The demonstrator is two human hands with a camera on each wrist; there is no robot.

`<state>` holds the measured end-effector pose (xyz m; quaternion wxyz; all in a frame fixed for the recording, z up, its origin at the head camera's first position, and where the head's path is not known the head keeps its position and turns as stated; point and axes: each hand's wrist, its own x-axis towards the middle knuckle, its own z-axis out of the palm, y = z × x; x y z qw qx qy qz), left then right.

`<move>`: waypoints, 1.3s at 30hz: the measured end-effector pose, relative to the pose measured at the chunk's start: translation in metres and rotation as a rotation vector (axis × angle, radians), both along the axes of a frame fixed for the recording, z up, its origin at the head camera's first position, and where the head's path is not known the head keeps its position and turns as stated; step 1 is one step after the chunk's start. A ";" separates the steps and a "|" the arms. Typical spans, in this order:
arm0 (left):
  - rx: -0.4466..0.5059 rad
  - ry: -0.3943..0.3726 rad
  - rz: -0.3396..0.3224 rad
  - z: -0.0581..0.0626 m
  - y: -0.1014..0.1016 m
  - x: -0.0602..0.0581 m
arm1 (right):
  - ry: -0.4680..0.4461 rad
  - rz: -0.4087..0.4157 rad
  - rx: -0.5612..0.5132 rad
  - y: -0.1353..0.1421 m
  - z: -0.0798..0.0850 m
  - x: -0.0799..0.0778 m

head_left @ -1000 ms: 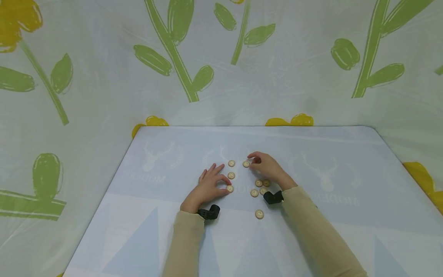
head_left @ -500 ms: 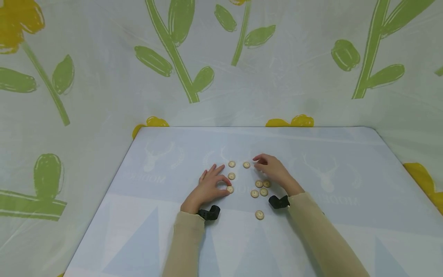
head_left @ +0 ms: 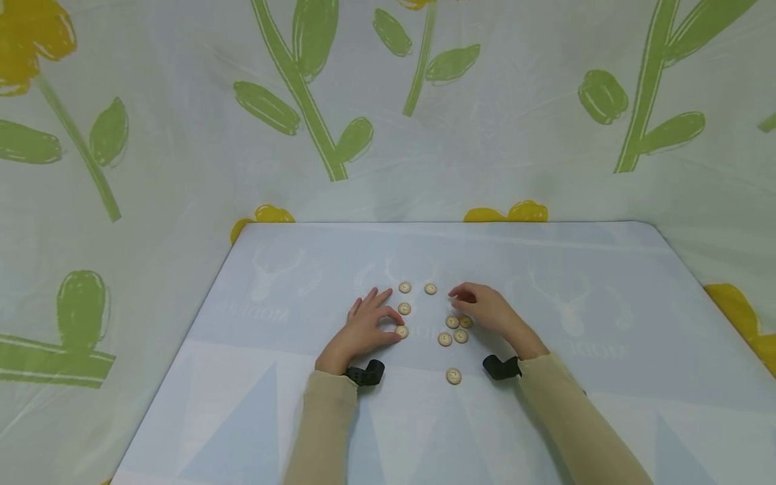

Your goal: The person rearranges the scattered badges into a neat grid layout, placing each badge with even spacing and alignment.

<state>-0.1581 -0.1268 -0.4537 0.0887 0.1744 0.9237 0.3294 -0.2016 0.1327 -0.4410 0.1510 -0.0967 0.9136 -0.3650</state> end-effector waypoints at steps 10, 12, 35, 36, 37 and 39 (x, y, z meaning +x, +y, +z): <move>0.004 -0.005 0.001 -0.002 0.000 0.000 | 0.020 0.051 -0.033 0.006 -0.004 0.011; 0.013 -0.004 -0.003 -0.002 0.000 0.000 | 0.038 0.068 -0.024 0.007 -0.005 0.013; -0.003 -0.003 0.004 -0.004 -0.001 -0.001 | 0.111 0.104 -0.037 0.006 -0.010 0.022; -0.002 -0.002 0.004 -0.003 -0.001 -0.001 | 0.115 0.105 -0.032 0.006 -0.010 0.022; 0.001 0.000 0.002 -0.003 -0.001 -0.001 | 0.117 0.106 -0.029 0.007 -0.010 0.022; 0.002 0.000 0.001 -0.003 -0.001 0.000 | 0.121 0.106 -0.025 0.007 -0.011 0.022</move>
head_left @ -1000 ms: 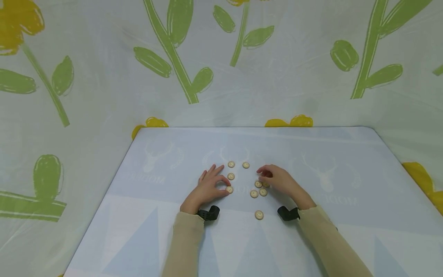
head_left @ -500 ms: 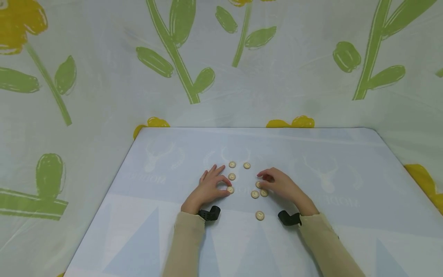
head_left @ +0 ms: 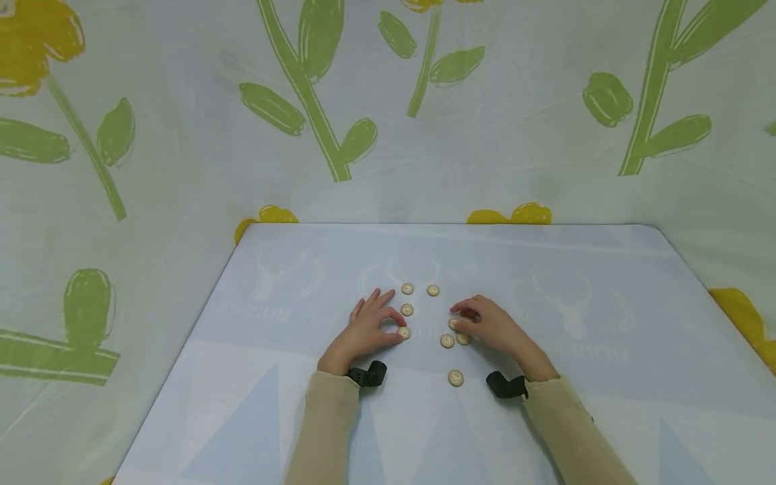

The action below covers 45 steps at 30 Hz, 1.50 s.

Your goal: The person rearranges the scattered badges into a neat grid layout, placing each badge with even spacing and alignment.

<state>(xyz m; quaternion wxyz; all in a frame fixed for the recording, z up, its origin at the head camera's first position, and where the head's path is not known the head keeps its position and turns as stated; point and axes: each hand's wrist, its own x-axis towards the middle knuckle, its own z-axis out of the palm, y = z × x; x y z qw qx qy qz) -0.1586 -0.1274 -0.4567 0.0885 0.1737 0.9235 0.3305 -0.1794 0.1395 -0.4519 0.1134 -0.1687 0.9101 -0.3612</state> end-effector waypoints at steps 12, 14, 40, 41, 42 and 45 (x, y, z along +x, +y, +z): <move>-0.001 -0.007 0.000 0.001 0.000 0.001 | 0.014 -0.002 0.034 0.000 -0.006 0.000; -0.002 -0.012 0.004 0.001 0.000 0.001 | 0.014 -0.004 0.035 0.000 -0.006 0.000; -0.010 0.022 -0.006 0.001 0.000 0.001 | 0.003 0.006 0.026 -0.004 0.002 0.003; -0.012 0.021 -0.005 0.001 0.000 0.001 | 0.000 0.005 0.030 -0.004 0.002 0.003; -0.012 0.022 -0.005 0.001 0.000 0.000 | -0.003 0.002 0.033 -0.004 0.002 0.003; -0.017 0.014 0.001 0.001 0.000 0.000 | -0.011 0.002 0.030 -0.002 0.002 0.003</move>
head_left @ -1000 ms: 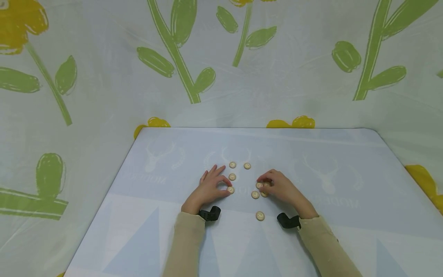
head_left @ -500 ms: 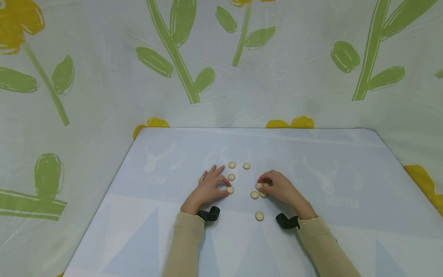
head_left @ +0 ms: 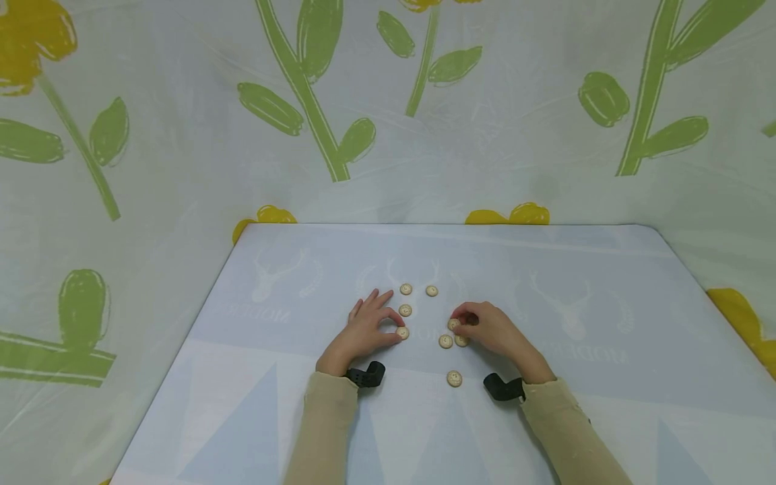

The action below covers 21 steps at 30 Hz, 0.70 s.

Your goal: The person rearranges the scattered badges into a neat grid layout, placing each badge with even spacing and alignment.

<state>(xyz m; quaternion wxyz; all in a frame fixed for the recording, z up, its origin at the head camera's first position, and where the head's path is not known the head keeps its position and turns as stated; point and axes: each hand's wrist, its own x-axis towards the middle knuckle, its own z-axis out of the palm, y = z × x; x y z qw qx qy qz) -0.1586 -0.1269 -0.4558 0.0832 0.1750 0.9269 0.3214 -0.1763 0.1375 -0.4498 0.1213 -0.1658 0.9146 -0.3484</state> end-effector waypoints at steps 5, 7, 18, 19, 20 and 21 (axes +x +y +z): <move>0.006 0.000 0.002 0.000 0.000 0.000 | -0.014 0.005 -0.030 0.003 -0.002 -0.001; 0.006 0.002 0.003 -0.001 0.000 0.000 | -0.020 0.007 -0.036 0.003 -0.002 -0.001; 0.004 0.000 -0.001 0.000 0.000 0.000 | -0.034 0.011 -0.067 0.005 -0.003 -0.001; 0.006 0.001 -0.001 0.000 0.000 0.000 | -0.037 0.005 -0.067 0.005 -0.003 -0.001; 0.008 0.003 -0.002 0.000 0.000 0.000 | -0.043 -0.006 -0.069 0.005 -0.003 -0.001; 0.009 0.005 -0.002 0.000 0.000 0.000 | -0.045 -0.010 -0.071 0.005 -0.003 -0.002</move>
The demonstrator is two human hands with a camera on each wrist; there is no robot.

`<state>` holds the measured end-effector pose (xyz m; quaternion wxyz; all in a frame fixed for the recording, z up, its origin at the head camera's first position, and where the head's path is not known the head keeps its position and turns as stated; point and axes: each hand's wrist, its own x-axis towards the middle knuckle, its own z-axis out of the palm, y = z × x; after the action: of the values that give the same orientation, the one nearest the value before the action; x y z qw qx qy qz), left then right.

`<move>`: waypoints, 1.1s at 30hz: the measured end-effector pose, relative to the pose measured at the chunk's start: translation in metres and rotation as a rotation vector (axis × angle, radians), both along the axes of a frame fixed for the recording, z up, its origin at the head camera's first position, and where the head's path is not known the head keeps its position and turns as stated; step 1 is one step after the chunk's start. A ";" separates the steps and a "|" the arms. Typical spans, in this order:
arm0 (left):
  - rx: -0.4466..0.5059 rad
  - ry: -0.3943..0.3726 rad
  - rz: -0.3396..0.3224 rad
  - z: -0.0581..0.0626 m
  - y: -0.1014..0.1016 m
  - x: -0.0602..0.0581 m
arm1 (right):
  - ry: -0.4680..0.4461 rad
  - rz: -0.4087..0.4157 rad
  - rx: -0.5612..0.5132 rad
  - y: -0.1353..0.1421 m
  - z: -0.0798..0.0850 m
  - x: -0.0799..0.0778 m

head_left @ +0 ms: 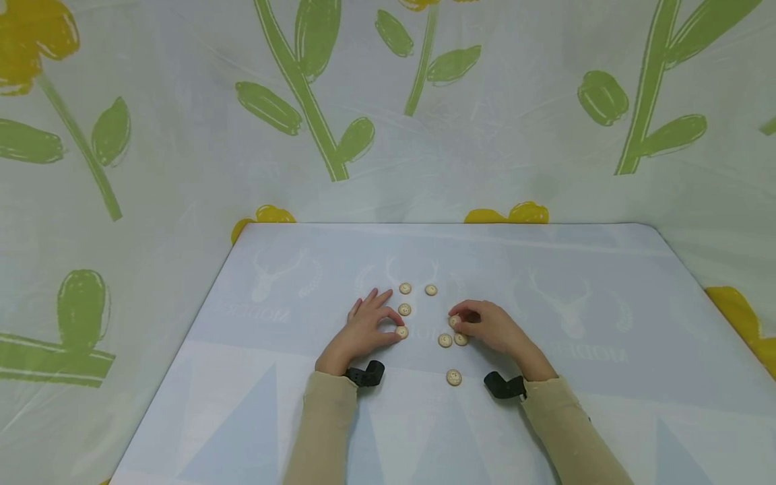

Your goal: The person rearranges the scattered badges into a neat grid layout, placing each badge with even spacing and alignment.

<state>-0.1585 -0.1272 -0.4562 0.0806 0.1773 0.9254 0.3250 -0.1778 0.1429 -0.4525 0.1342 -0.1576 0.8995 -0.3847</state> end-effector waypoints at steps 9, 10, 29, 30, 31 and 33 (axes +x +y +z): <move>0.004 0.000 -0.005 -0.002 -0.001 -0.001 | -0.026 -0.032 0.004 -0.001 -0.001 -0.001; 0.004 -0.001 -0.004 -0.001 -0.001 -0.001 | -0.022 -0.031 0.013 -0.001 -0.001 -0.001; 0.000 -0.009 -0.002 0.000 -0.001 0.001 | -0.025 -0.059 0.039 -0.001 0.002 0.002; -0.003 -0.010 -0.002 0.000 0.000 0.001 | -0.034 -0.066 0.031 -0.001 0.002 0.002; -0.004 -0.012 -0.003 0.000 0.000 0.001 | -0.041 -0.072 0.026 -0.001 0.002 0.002; -0.009 -0.014 -0.005 0.000 0.000 0.001 | -0.054 -0.075 0.015 0.000 0.002 0.002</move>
<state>-0.1580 -0.1275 -0.4560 0.0888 0.1769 0.9259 0.3217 -0.1762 0.1431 -0.4505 0.1452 -0.1122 0.9036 -0.3870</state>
